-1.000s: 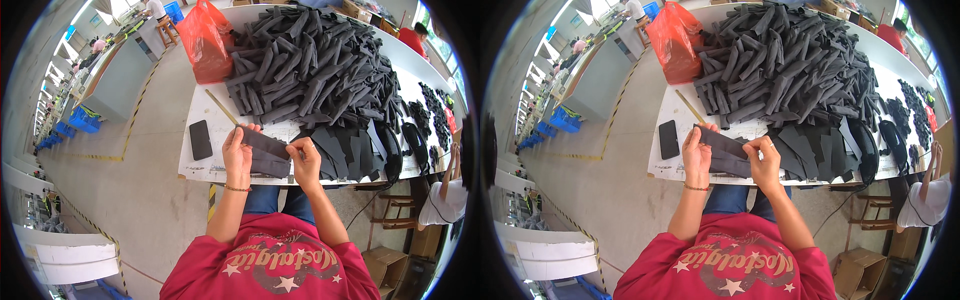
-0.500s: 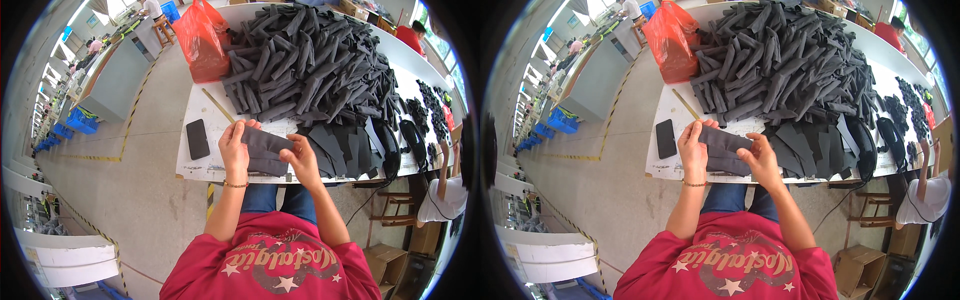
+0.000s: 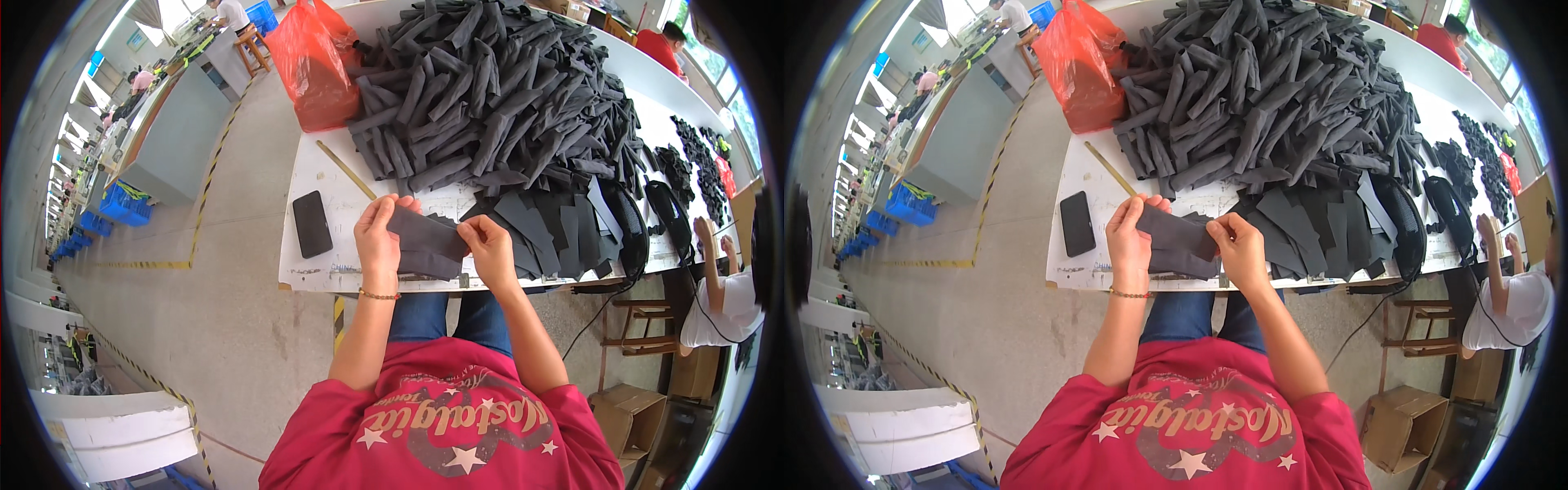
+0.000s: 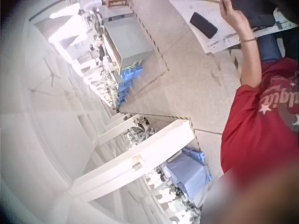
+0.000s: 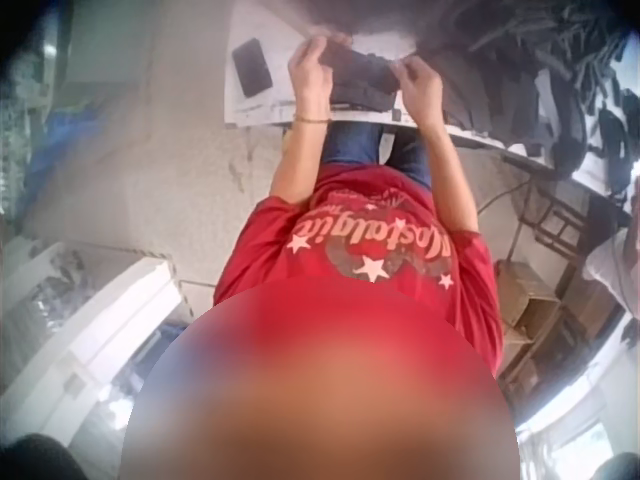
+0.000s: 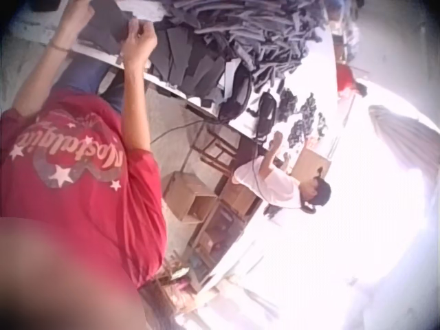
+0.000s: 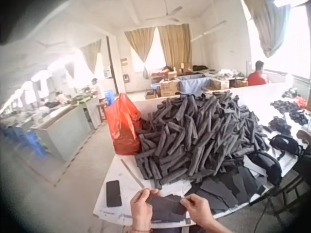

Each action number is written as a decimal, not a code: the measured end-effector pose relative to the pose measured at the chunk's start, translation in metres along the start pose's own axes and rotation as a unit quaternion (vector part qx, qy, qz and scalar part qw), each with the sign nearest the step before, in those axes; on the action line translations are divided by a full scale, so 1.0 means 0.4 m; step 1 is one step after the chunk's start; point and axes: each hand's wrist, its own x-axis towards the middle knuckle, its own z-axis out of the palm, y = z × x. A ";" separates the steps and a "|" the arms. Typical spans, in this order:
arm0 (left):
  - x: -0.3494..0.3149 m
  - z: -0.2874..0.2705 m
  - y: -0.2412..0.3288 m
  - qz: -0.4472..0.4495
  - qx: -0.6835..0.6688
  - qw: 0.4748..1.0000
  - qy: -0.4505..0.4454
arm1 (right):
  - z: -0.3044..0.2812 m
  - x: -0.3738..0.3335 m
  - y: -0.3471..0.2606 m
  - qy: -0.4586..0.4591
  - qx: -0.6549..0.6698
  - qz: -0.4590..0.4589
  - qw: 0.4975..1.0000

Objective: Inspecting and stacking gray foam components at a factory workbench.

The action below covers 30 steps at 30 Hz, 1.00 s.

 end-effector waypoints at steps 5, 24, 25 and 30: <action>0.072 -0.155 0.084 0.094 -0.063 0.986 0.122 | -0.071 0.007 -0.006 0.035 -0.028 -0.008 0.999; 0.340 -0.209 -0.022 0.154 0.322 0.928 0.111 | -0.151 -0.052 0.135 0.036 -0.454 -0.125 0.882; 0.400 -0.234 -0.026 0.141 0.320 0.928 0.129 | -0.163 -0.054 0.145 0.008 -0.487 -0.124 0.864; 0.558 -0.249 -0.111 0.142 0.548 0.801 0.195 | -0.193 -0.072 0.234 -0.046 -0.635 -0.210 0.742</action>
